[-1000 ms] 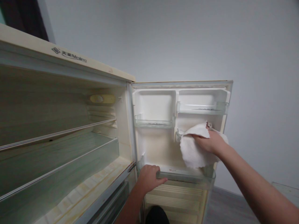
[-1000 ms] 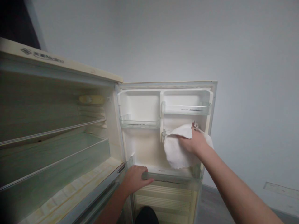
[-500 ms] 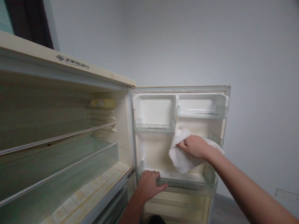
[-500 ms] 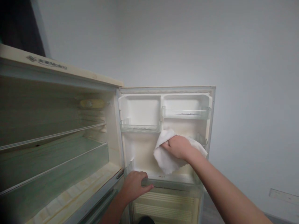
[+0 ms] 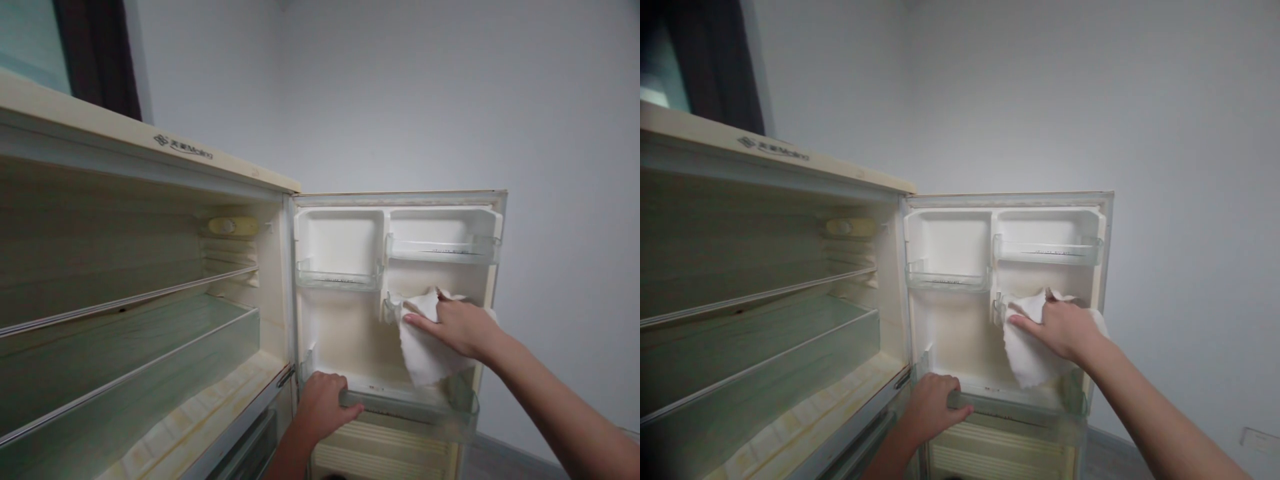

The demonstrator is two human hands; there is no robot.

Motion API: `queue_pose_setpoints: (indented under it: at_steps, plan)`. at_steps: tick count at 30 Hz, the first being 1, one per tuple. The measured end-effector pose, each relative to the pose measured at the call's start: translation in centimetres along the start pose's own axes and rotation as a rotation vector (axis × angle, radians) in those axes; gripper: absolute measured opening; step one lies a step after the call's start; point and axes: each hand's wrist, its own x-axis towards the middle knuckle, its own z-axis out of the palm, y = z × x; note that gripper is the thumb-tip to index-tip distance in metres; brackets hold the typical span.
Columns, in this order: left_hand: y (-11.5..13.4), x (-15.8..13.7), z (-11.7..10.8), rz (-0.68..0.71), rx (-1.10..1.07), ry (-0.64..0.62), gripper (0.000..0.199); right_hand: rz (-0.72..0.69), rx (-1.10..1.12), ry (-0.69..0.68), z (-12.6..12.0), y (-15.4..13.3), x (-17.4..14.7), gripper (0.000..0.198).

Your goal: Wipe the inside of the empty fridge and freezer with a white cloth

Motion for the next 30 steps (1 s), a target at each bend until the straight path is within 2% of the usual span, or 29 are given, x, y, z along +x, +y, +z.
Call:
queue_pose_setpoints:
  at_steps: [3,5,10,13,15,18,19,22,26,30]
  plan:
    - [0.0,0.0,0.1,-0.001,0.010,-0.001,0.050,-0.020,-0.033,0.019,0.6,-2.1,0.0,0.098]
    - [0.0,0.0,0.1,0.001,0.019,-0.015,0.050,-0.058,-0.046,0.110,1.2,-3.7,0.2,0.085]
    - [0.0,0.0,0.3,-0.008,0.025,0.003,0.050,-0.141,-0.096,0.458,3.9,-7.1,1.0,0.043]
    - [-0.1,-0.1,0.4,-0.018,0.020,0.009,0.050,-0.206,-0.171,0.719,5.8,-7.4,1.4,0.031]
    - [-0.1,-0.1,0.4,-0.020,0.015,0.008,0.049,-0.331,-0.234,0.855,6.7,-6.5,1.3,0.026]
    - [-0.1,-0.1,0.4,-0.014,0.023,-0.004,0.049,-0.463,-0.319,0.913,7.4,-3.7,0.5,0.012]
    - [-0.1,-0.1,0.3,-0.012,0.027,-0.007,0.049,-0.475,-0.343,0.906,7.5,-2.5,0.2,0.009]
    - [0.0,-0.1,0.4,-0.008,0.032,-0.011,0.050,-0.475,-0.398,0.902,7.5,1.5,-0.8,0.018]
    - [0.1,-0.1,0.6,-0.007,0.037,0.005,0.049,-0.534,-0.400,0.940,7.9,6.9,-1.4,0.014]
    - [0.1,0.0,0.8,-0.015,0.025,0.013,0.047,-0.628,-0.321,0.991,9.4,10.2,-1.2,0.016]
